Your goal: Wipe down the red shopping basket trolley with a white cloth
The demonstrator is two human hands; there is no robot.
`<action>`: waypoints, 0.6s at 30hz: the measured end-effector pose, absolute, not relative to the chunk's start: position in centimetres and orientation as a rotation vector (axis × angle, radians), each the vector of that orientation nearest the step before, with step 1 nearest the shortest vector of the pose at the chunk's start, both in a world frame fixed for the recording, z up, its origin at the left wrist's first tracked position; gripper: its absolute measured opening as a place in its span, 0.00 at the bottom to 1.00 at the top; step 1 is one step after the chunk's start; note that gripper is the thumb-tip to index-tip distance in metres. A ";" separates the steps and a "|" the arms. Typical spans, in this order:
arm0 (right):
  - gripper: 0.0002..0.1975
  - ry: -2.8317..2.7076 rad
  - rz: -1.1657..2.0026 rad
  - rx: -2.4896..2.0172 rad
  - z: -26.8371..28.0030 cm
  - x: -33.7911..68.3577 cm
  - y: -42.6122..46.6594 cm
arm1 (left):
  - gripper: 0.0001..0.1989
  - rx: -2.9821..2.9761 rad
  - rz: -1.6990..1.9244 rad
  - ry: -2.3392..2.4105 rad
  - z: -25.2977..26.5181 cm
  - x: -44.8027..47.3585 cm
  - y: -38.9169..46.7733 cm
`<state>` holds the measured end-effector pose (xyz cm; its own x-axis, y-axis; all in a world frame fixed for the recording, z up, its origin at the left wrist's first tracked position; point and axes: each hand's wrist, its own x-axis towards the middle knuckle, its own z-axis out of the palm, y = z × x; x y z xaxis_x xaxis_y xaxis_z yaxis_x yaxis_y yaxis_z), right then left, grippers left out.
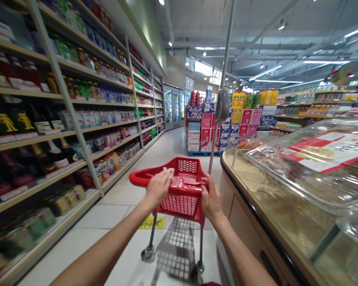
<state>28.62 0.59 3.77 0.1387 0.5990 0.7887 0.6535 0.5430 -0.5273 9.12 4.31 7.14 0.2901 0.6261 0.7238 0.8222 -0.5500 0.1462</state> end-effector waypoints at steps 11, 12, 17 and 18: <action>0.22 -1.421 0.044 -1.094 4.4 29.1 -0.3 | 0.16 -2.291 -1.161 -1.204 6.5 10.4 4.0; 0.22 -1.394 0.036 -1.093 4.4 29.0 -0.3 | 0.16 -2.261 -1.185 -1.243 6.4 10.1 4.0; 0.22 -1.348 0.046 -1.103 4.4 28.6 0.1 | 0.17 -2.459 -1.068 -0.859 5.2 14.6 2.0; 0.22 -1.368 0.071 -1.105 4.4 28.7 0.1 | 0.17 -2.472 -1.060 -0.830 5.1 15.0 1.9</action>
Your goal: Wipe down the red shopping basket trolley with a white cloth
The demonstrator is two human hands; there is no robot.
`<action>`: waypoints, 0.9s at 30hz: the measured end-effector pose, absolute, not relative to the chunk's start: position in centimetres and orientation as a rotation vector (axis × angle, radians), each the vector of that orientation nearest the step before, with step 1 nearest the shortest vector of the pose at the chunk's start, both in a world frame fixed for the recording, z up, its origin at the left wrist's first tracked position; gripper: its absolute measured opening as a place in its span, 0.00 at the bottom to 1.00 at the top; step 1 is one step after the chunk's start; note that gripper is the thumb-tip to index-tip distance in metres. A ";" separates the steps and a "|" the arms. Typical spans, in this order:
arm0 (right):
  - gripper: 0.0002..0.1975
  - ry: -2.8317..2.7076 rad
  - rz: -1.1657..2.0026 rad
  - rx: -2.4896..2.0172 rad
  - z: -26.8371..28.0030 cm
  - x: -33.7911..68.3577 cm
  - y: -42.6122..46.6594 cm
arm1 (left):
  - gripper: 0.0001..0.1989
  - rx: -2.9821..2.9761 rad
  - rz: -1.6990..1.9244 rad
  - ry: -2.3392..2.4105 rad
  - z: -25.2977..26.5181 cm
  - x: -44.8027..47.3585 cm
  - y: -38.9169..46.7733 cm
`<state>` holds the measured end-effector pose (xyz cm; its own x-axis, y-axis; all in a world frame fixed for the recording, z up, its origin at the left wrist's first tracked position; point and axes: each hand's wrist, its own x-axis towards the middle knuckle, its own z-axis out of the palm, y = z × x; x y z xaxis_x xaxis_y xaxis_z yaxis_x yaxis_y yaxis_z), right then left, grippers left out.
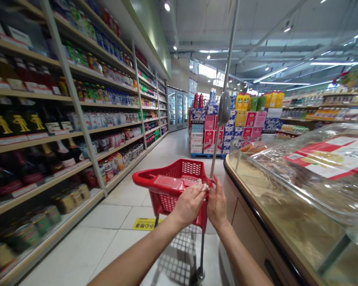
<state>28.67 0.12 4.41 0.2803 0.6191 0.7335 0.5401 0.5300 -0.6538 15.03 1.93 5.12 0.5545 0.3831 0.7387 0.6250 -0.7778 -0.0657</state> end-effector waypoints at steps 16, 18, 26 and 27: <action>0.20 -1.437 0.022 -1.122 4.5 28.7 0.5 | 0.16 -2.398 -1.153 -0.995 5.7 9.6 3.3; 0.20 -1.454 -0.003 -1.141 4.5 28.7 0.4 | 0.17 -2.276 -1.257 -1.174 6.0 7.7 4.0; 0.20 -1.535 0.012 -1.167 4.7 26.8 0.3 | 0.17 -2.441 -1.085 -0.924 5.3 9.5 2.7; 0.20 -1.517 0.048 -1.171 4.7 26.9 0.3 | 0.17 -2.429 -1.097 -0.945 5.3 8.9 3.1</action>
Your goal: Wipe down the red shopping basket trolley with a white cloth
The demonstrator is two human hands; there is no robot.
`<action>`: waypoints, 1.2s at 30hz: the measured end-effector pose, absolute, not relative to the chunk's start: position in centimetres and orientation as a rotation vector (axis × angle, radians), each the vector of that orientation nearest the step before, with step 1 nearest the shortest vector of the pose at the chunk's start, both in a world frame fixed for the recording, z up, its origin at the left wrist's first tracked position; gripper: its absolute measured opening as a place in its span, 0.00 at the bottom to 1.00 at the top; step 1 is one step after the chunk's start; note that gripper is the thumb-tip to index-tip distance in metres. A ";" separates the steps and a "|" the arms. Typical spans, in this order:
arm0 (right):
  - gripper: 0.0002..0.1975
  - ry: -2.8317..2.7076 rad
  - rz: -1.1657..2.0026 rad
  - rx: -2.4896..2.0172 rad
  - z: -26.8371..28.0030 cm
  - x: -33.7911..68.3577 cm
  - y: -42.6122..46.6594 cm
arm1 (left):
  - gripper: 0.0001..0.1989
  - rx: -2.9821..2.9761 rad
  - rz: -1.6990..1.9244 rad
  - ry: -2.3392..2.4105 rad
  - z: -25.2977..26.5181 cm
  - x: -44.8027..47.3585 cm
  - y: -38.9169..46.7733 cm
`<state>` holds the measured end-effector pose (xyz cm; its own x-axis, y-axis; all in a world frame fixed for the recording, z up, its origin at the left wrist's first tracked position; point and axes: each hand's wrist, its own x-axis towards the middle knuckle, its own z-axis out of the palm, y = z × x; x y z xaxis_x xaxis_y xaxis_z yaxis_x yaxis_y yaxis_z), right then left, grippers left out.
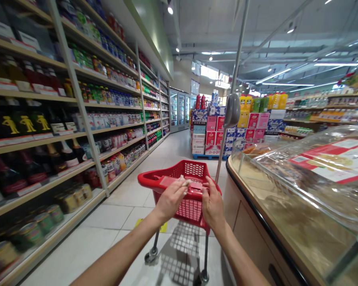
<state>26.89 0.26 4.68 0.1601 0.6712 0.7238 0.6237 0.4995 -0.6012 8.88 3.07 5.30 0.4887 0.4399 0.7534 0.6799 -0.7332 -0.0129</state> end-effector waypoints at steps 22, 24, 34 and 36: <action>0.19 -1.630 -0.061 -1.150 4.9 24.8 0.2 | 0.15 -2.202 -1.276 -1.198 4.5 3.0 5.7; 0.19 -1.670 -0.058 -1.107 4.7 24.8 0.0 | 0.15 -2.340 -1.213 -1.068 4.5 3.4 5.4; 0.19 -1.748 -0.129 -0.969 3.9 25.5 -0.8 | 0.16 -2.243 -1.258 -1.331 5.4 1.7 6.3; 0.20 -1.738 -0.110 -0.952 3.8 26.0 -0.7 | 0.16 -2.430 -1.172 -1.146 5.5 3.7 5.4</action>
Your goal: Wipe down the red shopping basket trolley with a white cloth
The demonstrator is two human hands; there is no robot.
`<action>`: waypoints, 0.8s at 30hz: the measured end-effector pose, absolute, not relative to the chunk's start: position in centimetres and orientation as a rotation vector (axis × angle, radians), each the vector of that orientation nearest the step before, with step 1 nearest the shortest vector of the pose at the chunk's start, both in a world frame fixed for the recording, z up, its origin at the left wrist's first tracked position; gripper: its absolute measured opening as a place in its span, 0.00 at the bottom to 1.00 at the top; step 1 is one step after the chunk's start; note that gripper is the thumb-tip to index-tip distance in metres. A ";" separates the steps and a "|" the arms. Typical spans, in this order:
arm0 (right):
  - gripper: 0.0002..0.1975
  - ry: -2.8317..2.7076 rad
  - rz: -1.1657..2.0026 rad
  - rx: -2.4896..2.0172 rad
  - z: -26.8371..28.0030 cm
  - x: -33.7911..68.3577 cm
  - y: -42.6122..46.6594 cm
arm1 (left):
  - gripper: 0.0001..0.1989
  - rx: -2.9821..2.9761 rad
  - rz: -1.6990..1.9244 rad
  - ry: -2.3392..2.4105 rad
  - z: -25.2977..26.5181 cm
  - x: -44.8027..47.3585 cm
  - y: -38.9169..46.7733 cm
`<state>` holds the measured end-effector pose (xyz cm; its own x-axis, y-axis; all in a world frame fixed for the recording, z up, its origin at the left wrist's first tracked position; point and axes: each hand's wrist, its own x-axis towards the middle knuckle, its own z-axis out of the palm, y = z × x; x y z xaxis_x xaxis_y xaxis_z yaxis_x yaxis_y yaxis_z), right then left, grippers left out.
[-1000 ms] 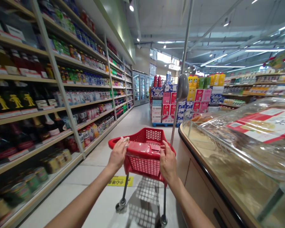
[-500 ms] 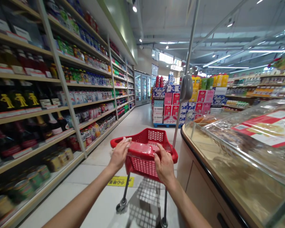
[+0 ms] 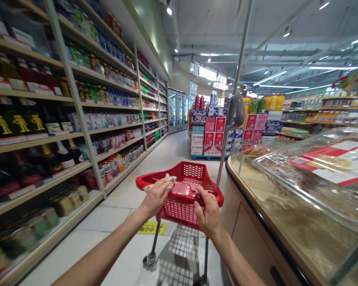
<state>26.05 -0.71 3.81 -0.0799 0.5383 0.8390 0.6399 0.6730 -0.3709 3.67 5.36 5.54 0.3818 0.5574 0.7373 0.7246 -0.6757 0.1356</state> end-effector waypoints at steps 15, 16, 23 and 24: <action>0.22 -1.660 0.145 -0.928 2.9 28.7 -0.3 | 0.16 -2.553 -1.095 -0.983 6.6 11.3 2.9; 0.21 -1.651 0.163 -0.929 2.9 28.7 -0.3 | 0.16 -2.544 -1.096 -1.017 6.8 11.2 3.1; 0.21 -1.611 0.162 -0.927 2.8 28.5 -0.4 | 0.16 -2.352 -1.197 -1.312 7.0 8.8 4.0; 0.21 -1.608 0.155 -0.926 2.7 28.5 -0.4 | 0.16 -2.396 -1.172 -1.226 6.8 9.8 3.4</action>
<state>28.52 -0.37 2.71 0.0315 0.6327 0.7738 0.4731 0.6725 -0.5691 9.76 3.42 6.82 0.3393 0.5930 0.7302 0.7565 -0.6333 0.1628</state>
